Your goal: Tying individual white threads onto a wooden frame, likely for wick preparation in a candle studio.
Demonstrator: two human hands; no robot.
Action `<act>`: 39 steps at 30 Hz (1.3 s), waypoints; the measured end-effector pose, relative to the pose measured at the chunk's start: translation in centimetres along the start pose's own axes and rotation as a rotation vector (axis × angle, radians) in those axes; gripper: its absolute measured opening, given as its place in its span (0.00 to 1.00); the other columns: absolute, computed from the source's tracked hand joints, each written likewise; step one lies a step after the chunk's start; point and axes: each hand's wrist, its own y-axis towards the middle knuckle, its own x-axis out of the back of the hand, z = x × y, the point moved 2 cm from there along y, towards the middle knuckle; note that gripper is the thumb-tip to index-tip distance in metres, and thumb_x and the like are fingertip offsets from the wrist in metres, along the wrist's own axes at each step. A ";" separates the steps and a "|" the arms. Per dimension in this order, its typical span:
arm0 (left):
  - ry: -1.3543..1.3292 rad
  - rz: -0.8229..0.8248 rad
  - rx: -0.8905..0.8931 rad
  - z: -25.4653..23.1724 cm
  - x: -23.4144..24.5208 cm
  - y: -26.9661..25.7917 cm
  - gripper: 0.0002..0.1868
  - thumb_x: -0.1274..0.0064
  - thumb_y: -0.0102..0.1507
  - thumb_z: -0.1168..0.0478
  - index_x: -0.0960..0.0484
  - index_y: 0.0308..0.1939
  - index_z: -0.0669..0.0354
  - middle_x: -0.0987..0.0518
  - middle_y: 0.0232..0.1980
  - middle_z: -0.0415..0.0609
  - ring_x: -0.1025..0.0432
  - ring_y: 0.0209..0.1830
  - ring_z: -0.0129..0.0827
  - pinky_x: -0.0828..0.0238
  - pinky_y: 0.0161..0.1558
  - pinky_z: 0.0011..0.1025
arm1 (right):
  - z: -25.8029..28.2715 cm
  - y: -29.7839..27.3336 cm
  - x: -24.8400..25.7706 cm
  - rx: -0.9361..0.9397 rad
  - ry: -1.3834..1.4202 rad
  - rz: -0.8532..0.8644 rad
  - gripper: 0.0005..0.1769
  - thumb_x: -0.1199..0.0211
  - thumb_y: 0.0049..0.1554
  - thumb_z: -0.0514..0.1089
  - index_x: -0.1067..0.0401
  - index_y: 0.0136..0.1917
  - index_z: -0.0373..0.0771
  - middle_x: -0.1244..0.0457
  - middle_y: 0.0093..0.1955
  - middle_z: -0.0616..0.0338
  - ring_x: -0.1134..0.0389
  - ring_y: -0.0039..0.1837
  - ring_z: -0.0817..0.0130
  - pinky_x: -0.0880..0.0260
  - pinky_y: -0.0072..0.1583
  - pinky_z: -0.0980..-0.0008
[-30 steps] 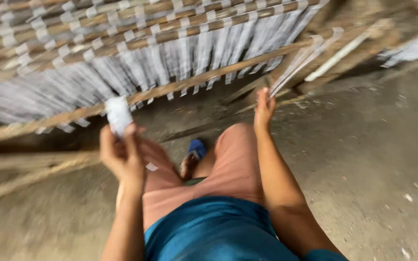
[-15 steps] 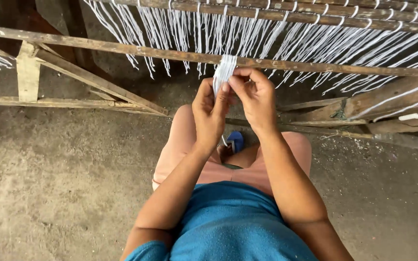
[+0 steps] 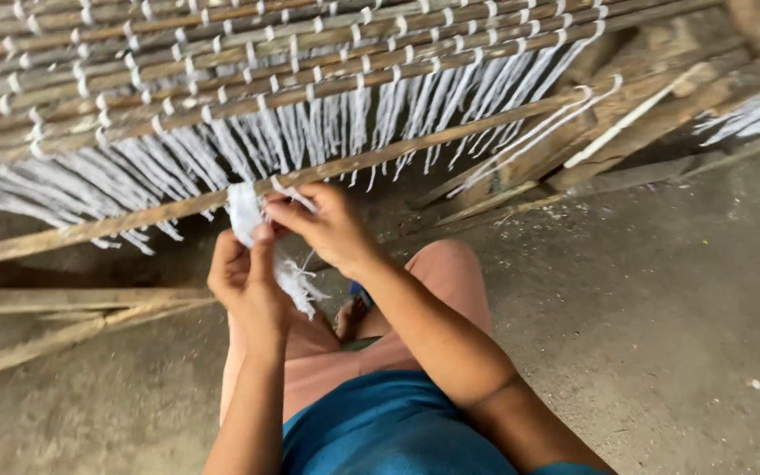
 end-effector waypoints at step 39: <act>0.193 0.129 -0.176 0.6 2.3 1.0 0.10 0.45 0.75 0.71 0.25 0.38 0.67 0.28 0.25 0.51 0.22 0.44 0.39 0.28 0.55 0.34 | 7.7 -0.2 22.2 -0.308 -0.030 -0.064 0.23 0.55 0.66 0.58 0.35 0.41 0.38 0.59 0.38 0.70 0.57 0.32 0.84 0.60 0.26 0.89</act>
